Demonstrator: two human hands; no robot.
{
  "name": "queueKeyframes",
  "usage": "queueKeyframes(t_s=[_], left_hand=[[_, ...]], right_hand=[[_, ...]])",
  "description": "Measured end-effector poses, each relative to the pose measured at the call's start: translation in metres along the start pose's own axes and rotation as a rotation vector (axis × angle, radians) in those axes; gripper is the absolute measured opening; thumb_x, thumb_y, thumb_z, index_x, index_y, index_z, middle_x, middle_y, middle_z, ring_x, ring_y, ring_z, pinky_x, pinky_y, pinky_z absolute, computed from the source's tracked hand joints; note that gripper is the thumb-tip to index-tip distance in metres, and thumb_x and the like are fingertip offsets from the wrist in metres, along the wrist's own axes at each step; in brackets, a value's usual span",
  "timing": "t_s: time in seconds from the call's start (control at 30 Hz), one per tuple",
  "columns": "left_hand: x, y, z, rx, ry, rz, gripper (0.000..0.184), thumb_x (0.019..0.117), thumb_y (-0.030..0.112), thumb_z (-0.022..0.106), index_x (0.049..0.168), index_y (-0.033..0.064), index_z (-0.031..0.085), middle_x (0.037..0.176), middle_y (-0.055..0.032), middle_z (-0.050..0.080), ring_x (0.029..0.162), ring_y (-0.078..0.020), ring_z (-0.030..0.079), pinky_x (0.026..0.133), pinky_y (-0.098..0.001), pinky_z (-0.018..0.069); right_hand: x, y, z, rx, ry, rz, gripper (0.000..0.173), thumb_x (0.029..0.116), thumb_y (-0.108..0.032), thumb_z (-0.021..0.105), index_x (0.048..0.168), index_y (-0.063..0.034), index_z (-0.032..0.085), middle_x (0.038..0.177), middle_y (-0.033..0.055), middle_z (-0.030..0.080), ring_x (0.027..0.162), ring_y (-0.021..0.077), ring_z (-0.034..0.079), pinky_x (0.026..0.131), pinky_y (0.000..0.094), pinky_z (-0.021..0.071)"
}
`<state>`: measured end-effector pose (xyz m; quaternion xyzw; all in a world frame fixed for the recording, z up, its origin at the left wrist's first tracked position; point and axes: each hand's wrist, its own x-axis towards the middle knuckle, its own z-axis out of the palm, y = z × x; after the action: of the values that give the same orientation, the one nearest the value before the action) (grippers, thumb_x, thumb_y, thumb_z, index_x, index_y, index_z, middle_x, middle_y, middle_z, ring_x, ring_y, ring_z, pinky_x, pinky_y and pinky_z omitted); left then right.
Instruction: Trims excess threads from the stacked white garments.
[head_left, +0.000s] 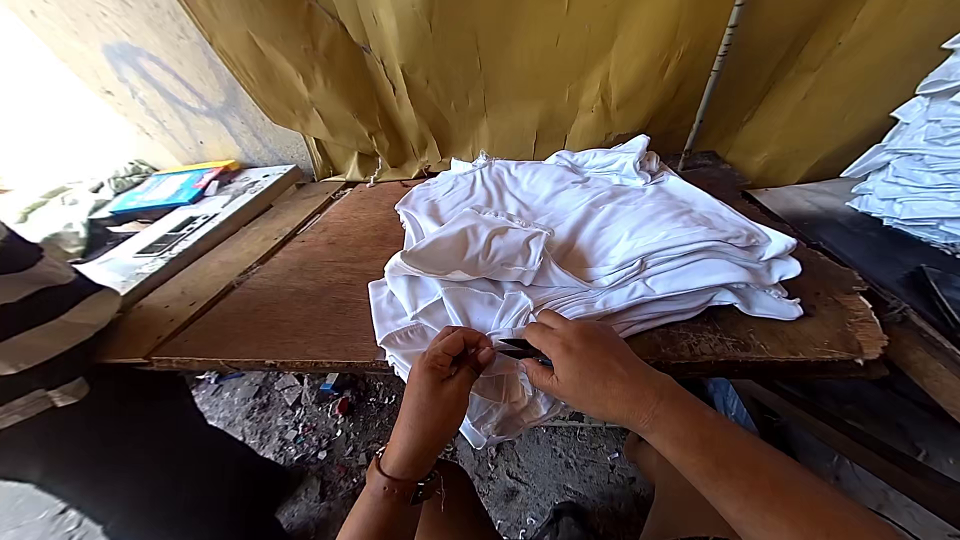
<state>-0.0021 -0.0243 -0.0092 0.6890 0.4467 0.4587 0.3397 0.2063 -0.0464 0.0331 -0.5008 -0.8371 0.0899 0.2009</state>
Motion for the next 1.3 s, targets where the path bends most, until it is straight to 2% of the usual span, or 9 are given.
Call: queueKeyframes(t_s=[0.47, 0.6, 0.67, 0.8, 0.93, 1.07, 1.17, 1.23, 1.3], left_hand=[[-0.008, -0.004, 0.006, 0.037, -0.022, 0.107, 0.007, 0.0883, 0.017, 0.07, 0.085, 0.0194, 0.075, 0.104, 0.0056, 0.066, 0.102, -0.0041, 0.062, 0.087, -0.0207, 0.0536], [-0.016, -0.004, -0.009, -0.055, -0.101, 0.128, 0.03, 0.0983, 0.044, 0.061, 0.08, 0.0248, 0.073, 0.112, 0.0092, 0.07, 0.111, -0.0048, 0.062, 0.095, -0.0252, 0.0506], [-0.018, -0.003, -0.013, 0.021, 0.039, 0.2, 0.05, 0.1022, 0.057, 0.048, 0.07, 0.0227, 0.064, 0.101, 0.0109, 0.071, 0.095, 0.0006, 0.063, 0.081, -0.0194, 0.0507], [-0.014, -0.003, -0.023, 0.525, 0.024, 0.387, 0.048, 0.0881, 0.058, 0.069, 0.119, 0.0211, 0.074, 0.11, -0.011, 0.058, 0.075, -0.0104, 0.058, 0.061, -0.0255, 0.0494], [0.0, 0.002, -0.027, 0.752, -0.185, 0.417, 0.015, 0.0898, 0.028, 0.069, 0.093, 0.0155, 0.077, 0.091, -0.0089, 0.063, 0.066, -0.0227, 0.065, 0.055, -0.044, 0.0561], [0.031, 0.048, -0.047, 0.253, -0.135, 0.247, 0.014, 0.1007, 0.014, 0.056, 0.095, 0.0088, 0.068, 0.068, 0.0061, 0.062, 0.054, -0.0017, 0.057, 0.05, -0.0204, 0.05], [0.076, 0.073, -0.059, -0.336, 0.258, 0.044, 0.01, 0.1088, 0.014, 0.043, 0.116, 0.0154, 0.051, 0.096, 0.004, 0.071, 0.081, -0.0098, 0.072, 0.073, -0.0297, 0.062], [0.098, 0.065, -0.059, -0.354, 0.261, -0.045, 0.042, 0.1078, 0.013, 0.046, 0.147, 0.0187, 0.032, 0.134, -0.003, 0.058, 0.108, -0.0178, 0.068, 0.09, -0.0397, 0.0589], [0.097, 0.043, -0.049, -0.123, 0.126, -0.062, 0.06, 0.1025, 0.013, 0.056, 0.155, 0.0125, 0.027, 0.136, -0.0101, 0.055, 0.107, -0.0173, 0.066, 0.092, -0.0394, 0.0572]], right_hand=[[0.002, 0.015, 0.02, 0.057, 0.209, -0.108, 0.025, 0.0972, -0.025, 0.064, 0.086, -0.0032, 0.069, 0.078, 0.0074, 0.059, 0.061, 0.0169, 0.061, 0.051, 0.0327, 0.0501], [0.006, 0.026, 0.012, 0.413, 0.112, -0.015, 0.029, 0.1045, -0.023, 0.055, 0.086, -0.0037, 0.065, 0.074, 0.0033, 0.055, 0.064, 0.0104, 0.053, 0.058, 0.0272, 0.0457], [0.005, 0.035, 0.01, 0.728, 0.075, 0.087, 0.025, 0.1059, -0.025, 0.054, 0.098, -0.0051, 0.068, 0.073, 0.0004, 0.059, 0.057, 0.0048, 0.05, 0.053, 0.0221, 0.0417], [0.0, 0.046, 0.028, 1.164, 0.251, 0.158, 0.012, 0.0993, -0.023, 0.061, 0.101, -0.012, 0.066, 0.069, -0.0045, 0.057, 0.043, -0.0029, 0.04, 0.04, 0.0117, 0.0343], [-0.003, 0.05, 0.034, 1.238, 0.336, 0.173, 0.008, 0.0975, -0.019, 0.064, 0.101, -0.0121, 0.066, 0.068, -0.0049, 0.057, 0.044, -0.0028, 0.041, 0.041, 0.0119, 0.0353], [-0.006, 0.058, 0.033, 1.363, 0.32, 0.212, 0.011, 0.1008, -0.019, 0.058, 0.099, -0.0114, 0.065, 0.061, -0.0054, 0.053, 0.041, -0.0026, 0.039, 0.039, 0.0116, 0.0349], [-0.006, 0.057, 0.035, 1.339, 0.317, 0.201, 0.012, 0.1019, -0.02, 0.057, 0.099, -0.0107, 0.064, 0.064, -0.0029, 0.058, 0.04, -0.0023, 0.039, 0.039, 0.0121, 0.0342], [-0.005, 0.057, 0.036, 1.328, 0.321, 0.181, 0.01, 0.1008, -0.019, 0.059, 0.1, -0.0102, 0.064, 0.067, -0.0013, 0.064, 0.041, -0.0027, 0.04, 0.039, 0.012, 0.0341], [-0.006, 0.058, 0.037, 1.318, 0.317, 0.181, 0.008, 0.0996, -0.014, 0.058, 0.103, -0.0099, 0.064, 0.069, -0.0017, 0.066, 0.042, -0.0034, 0.042, 0.04, 0.0117, 0.0352]])
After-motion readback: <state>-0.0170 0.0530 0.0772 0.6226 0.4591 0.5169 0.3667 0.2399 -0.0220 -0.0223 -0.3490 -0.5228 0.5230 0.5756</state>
